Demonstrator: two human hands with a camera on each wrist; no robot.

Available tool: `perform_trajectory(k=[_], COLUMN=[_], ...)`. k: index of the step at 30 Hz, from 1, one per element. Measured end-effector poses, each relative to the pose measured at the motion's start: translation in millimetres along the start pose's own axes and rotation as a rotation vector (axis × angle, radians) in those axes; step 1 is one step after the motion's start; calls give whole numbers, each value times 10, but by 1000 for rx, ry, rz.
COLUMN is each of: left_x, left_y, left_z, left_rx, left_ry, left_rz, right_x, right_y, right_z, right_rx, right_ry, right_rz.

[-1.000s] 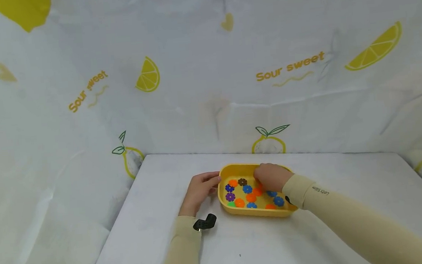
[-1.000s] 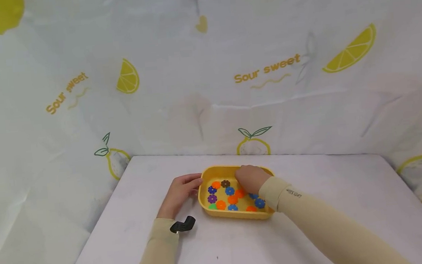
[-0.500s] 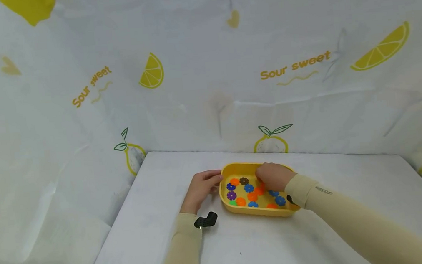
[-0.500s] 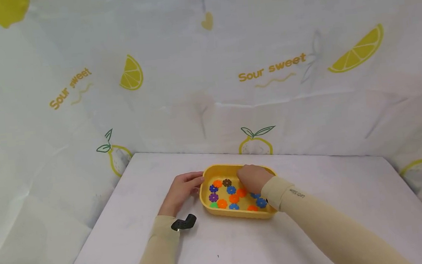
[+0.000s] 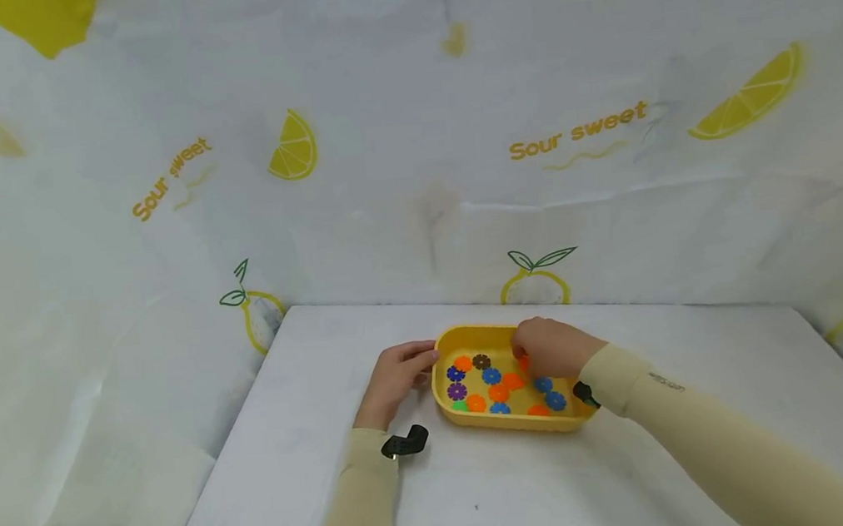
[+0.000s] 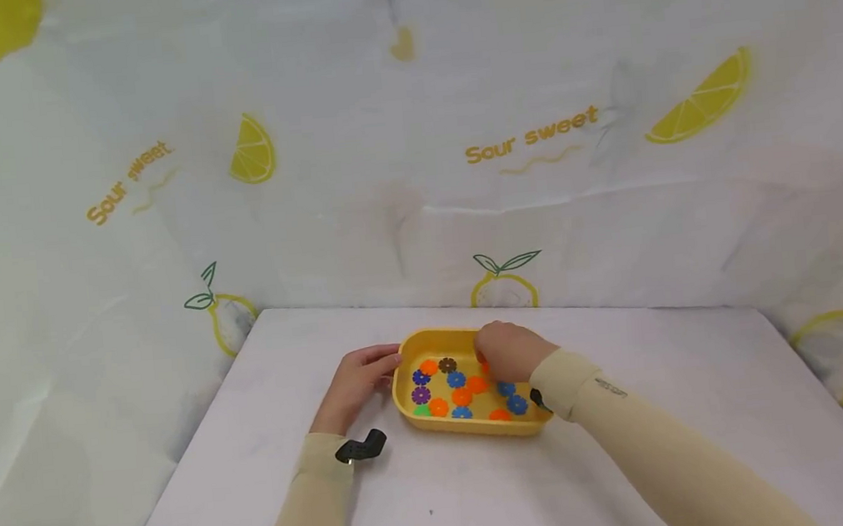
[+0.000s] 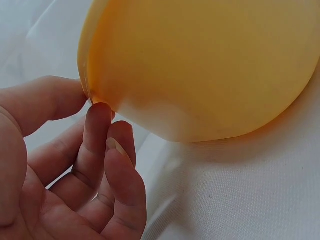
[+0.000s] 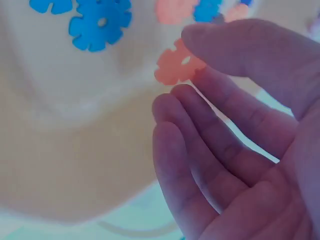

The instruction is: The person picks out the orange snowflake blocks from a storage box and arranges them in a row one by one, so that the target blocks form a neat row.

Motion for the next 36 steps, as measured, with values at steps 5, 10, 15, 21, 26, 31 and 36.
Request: perform_trajectory(k=[5, 10, 15, 21, 26, 31, 36], left_x=[3, 34, 64, 65, 52, 57, 74], left_y=[-37, -37, -10, -69, -76, -71, -79], left_z=[12, 29, 84, 67, 78, 100, 85], left_rx=[-13, 2, 16, 54, 62, 64, 88], left_ry=[4, 13, 25, 25, 34, 41, 43], left_rz=[-9, -15, -37, -30, -33, -39, -40], right_x=[203, 392, 580, 869, 1029, 1147, 1193], right_y=[117, 184, 226, 211, 129, 16, -103], right_z=[-122, -324, -563, -934, -1241, -1466, -1639], right_rx=[-45, -167, -282, -378, -434, -474, -502], right_ry=[22, -17, -36, -99, -154, -182, -213], right_rz=[-29, -79, -157, -243, -295, -318, -317])
Point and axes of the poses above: each hand's wrist, its own x-axis away from the middle knuckle, its own y-axis out of the back of the hand, z = x × y, the point moved 8 cm from there along -x, towards the middle knuckle, and after that the axes turned 6 degrees about -y, right-handed, at the moved point
